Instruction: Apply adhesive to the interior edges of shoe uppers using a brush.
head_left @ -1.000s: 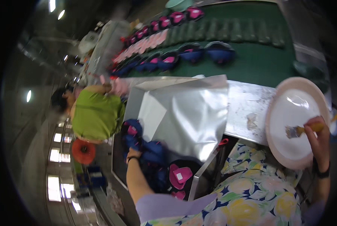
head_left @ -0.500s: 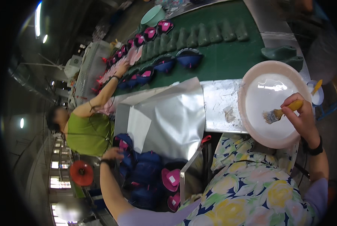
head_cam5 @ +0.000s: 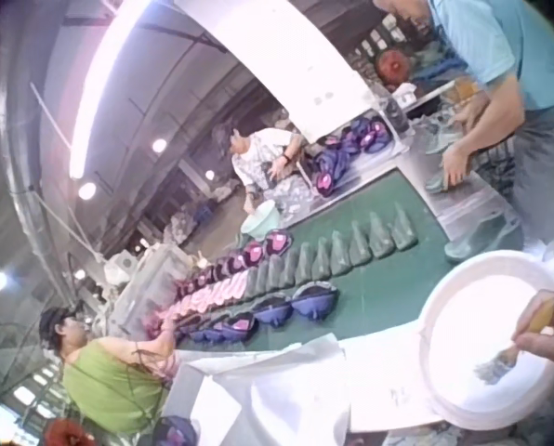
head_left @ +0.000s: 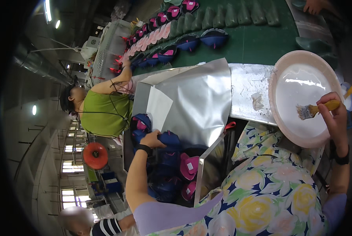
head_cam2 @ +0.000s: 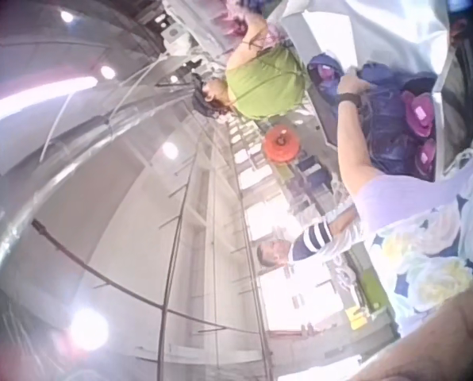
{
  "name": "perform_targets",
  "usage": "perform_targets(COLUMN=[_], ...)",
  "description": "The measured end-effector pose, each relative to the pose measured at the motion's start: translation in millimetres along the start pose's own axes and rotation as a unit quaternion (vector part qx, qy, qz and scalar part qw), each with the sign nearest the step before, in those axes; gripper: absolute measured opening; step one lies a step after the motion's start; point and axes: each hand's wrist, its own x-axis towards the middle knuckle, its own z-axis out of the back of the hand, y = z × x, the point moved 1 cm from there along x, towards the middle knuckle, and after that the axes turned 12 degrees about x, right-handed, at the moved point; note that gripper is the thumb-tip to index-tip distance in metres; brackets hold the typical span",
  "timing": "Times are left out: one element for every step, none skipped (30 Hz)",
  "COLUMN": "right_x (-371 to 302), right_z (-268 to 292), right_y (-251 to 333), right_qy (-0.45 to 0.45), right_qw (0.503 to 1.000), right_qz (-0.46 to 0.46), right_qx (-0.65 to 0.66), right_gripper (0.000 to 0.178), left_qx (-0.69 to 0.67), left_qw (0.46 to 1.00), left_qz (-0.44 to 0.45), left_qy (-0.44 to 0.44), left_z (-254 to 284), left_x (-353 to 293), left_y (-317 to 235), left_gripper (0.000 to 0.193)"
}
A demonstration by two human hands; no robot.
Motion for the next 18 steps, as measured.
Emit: perform_targets(right_x=[0.9,1.0,1.5,1.7,2.0,1.9,1.7,1.8,2.3,2.5,3.0,3.0,3.1,3.2,3.4,4.1,4.8,6.3], right_z=[-2.2,-4.9,-8.3,-10.9,-14.3,-16.8,-19.8,-21.2,-22.2,-22.2,-21.2,-19.2,-16.8,-14.0,-10.3,-6.8,-3.8,-2.0], right_y=[1.9,4.6,6.7,9.5,11.6,13.6,14.5,15.3,15.9,16.3,16.5,16.0,15.8,15.4,14.8,13.7,12.6,10.6], right_qy=[-0.001,0.002,0.005,0.001,0.015,0.022,0.008,-0.004,-0.004,-0.003,-0.007,-0.019,-0.016,-0.013,-0.011,-0.017,-0.03,-0.043], right_qw=[1.0,1.0,1.0,1.0,1.0,1.0,1.0,1.0,1.0,1.0,1.0,1.0,1.0,0.999,0.999,0.998,0.998,0.997], right_qz=[-0.004,-0.014,-0.025,-0.025,-0.026,-0.022,-0.025,-0.028,-0.02,-0.012,-0.006,-0.016,-0.015,-0.015,-0.024,-0.03,-0.025,-0.018], right_qx=[-0.006,0.006,0.019,0.012,0.005,0.006,0.011,0.001,0.002,0.005,-0.003,-0.016,-0.021,-0.028,-0.032,-0.055,-0.058,-0.06], right_gripper=[0.009,0.01,0.01,0.01,0.01,0.01,0.01,0.01,0.01,0.01,0.01,0.01,0.011,0.011,0.013,0.013,0.013,0.014], left_qx=[-0.037,-0.083,-0.095,-0.116,-0.157,-0.2,-0.241,-0.235,-0.185,-0.255,-0.102,-0.024,0.065,0.099,0.069,0.06,0.048,0.034], left_qw=[0.998,0.993,0.979,0.951,0.918,0.858,0.812,0.773,0.793,0.824,0.811,0.88,0.889,0.901,0.91,0.932,0.924,0.906], left_qz=[0.014,0.037,0.017,-0.001,-0.028,-0.079,-0.117,-0.18,-0.152,-0.133,-0.17,-0.166,-0.209,-0.281,-0.278,-0.259,-0.298,-0.342], left_qy=[-0.044,-0.069,-0.178,-0.285,-0.363,-0.467,-0.518,-0.561,-0.56,-0.488,-0.551,-0.444,-0.401,-0.315,-0.301,-0.245,-0.236,-0.248], left_z=[23.3,47.6,71.1,92.5,108.9,119.1,120.9,115.1,99.2,82.3,69.2,53.8,40.6,32.4,29.4,30.3,39.2,52.2], left_x=[-1.9,-3.6,-4.0,-5.0,-2.0,3.0,11.3,20.7,26.5,37.5,43.6,50.6,52.7,53.0,47.9,41.7,33.3,26.0], left_y=[3.6,4.3,-0.5,-6.8,-18.7,-36.5,-59.2,-87.8,-116.3,-148.6,-175.4,-198.7,-218.5,-232.1,-235.9,-236.9,-227.5,-219.9], left_gripper=[0.08,0.075,0.071,0.066,0.062,0.057,0.054,0.054,0.051,0.047,0.04,0.034,0.03,0.033,0.036,0.04,0.05,0.055])
